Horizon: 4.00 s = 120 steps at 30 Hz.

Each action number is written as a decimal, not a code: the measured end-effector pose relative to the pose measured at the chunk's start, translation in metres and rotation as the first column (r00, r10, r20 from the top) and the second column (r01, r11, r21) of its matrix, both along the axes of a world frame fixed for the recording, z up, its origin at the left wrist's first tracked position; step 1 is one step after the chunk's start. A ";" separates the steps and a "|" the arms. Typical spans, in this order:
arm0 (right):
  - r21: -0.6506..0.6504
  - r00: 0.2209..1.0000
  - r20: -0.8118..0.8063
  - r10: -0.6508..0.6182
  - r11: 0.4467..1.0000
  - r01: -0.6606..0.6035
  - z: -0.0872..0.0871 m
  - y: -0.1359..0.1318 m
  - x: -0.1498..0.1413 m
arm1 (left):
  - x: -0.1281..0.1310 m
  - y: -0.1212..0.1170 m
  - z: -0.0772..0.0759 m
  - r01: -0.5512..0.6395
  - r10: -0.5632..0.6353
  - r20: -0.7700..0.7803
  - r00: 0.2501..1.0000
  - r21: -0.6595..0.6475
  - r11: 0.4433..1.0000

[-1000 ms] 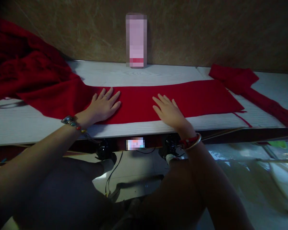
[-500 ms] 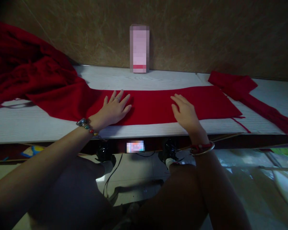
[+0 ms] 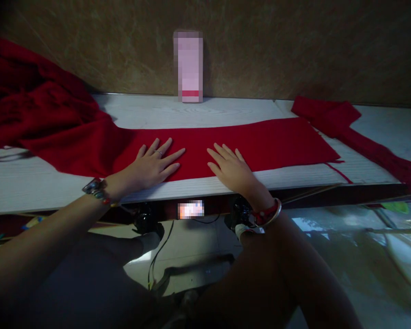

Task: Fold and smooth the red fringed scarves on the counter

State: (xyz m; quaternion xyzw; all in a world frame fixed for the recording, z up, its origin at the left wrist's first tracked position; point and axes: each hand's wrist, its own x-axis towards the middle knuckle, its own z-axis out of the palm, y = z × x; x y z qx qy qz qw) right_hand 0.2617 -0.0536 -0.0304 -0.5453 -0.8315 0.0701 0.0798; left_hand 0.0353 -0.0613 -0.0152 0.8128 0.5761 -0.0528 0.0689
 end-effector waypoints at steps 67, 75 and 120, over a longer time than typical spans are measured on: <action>0.068 0.993 -0.114 0.021 0.998 -0.013 0.001 0.009 0.002 | -0.044 -0.013 -0.004 0.062 -0.062 0.028 0.998 0.015 0.998; 0.127 0.892 -0.136 0.432 0.900 -0.417 0.013 -0.003 -0.057 | -0.063 -0.010 0.013 0.268 -0.268 0.037 0.963 0.005 0.963; 0.226 0.849 0.005 0.529 0.826 -0.516 0.014 -0.014 -0.082 | -0.078 -0.019 0.034 0.371 -0.364 -0.074 0.929 0.169 0.913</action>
